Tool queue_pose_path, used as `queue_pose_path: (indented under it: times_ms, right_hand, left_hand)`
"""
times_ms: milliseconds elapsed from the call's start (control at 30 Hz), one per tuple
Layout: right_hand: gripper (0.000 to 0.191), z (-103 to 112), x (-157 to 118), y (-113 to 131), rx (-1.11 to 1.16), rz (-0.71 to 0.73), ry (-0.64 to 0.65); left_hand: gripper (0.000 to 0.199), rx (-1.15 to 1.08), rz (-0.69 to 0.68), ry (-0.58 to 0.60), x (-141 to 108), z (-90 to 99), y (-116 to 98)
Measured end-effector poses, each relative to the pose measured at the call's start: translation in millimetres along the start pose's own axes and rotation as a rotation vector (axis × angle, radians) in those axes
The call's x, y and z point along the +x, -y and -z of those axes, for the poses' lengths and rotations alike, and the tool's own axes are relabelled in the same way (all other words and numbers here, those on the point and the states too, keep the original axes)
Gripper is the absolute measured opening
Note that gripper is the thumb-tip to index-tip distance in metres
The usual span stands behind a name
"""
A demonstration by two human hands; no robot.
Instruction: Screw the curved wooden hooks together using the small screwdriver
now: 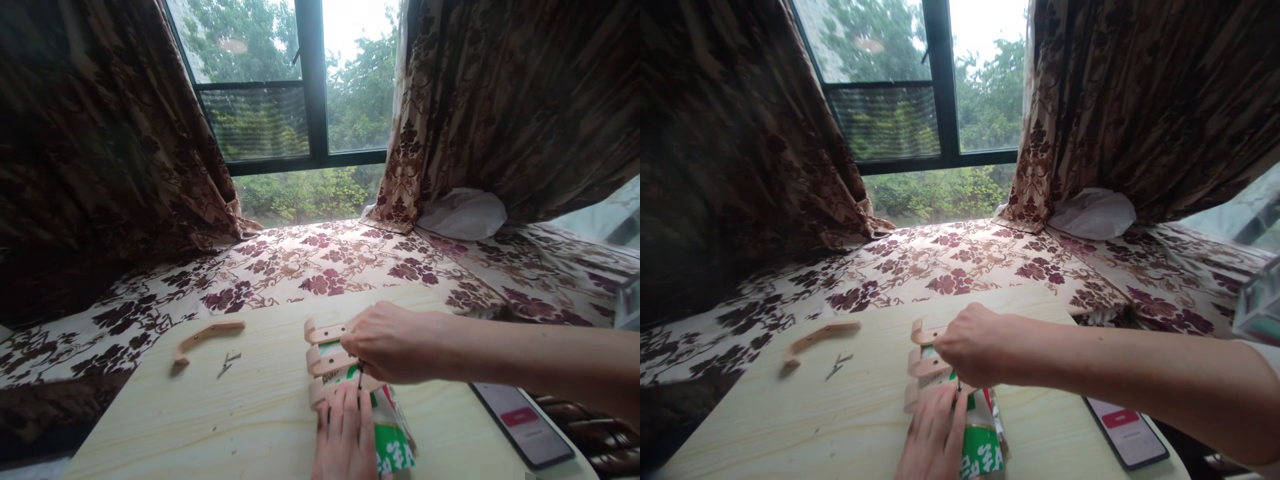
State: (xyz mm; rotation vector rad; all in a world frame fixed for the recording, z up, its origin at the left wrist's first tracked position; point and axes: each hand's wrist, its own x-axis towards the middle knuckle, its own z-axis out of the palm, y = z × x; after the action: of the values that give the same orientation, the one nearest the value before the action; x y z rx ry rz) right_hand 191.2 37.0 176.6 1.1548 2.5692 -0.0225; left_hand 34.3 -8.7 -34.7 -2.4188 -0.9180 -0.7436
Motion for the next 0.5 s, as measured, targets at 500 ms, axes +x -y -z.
queue_pose_path:
  times_ms: [500]
  right_hand:
    - [0.01, -1.7, 1.1, 6.8, -0.034, -0.011, -0.022]
  left_hand:
    - [0.065, 0.015, 0.053, 0.107, 0.3, 9.5, -5.1]
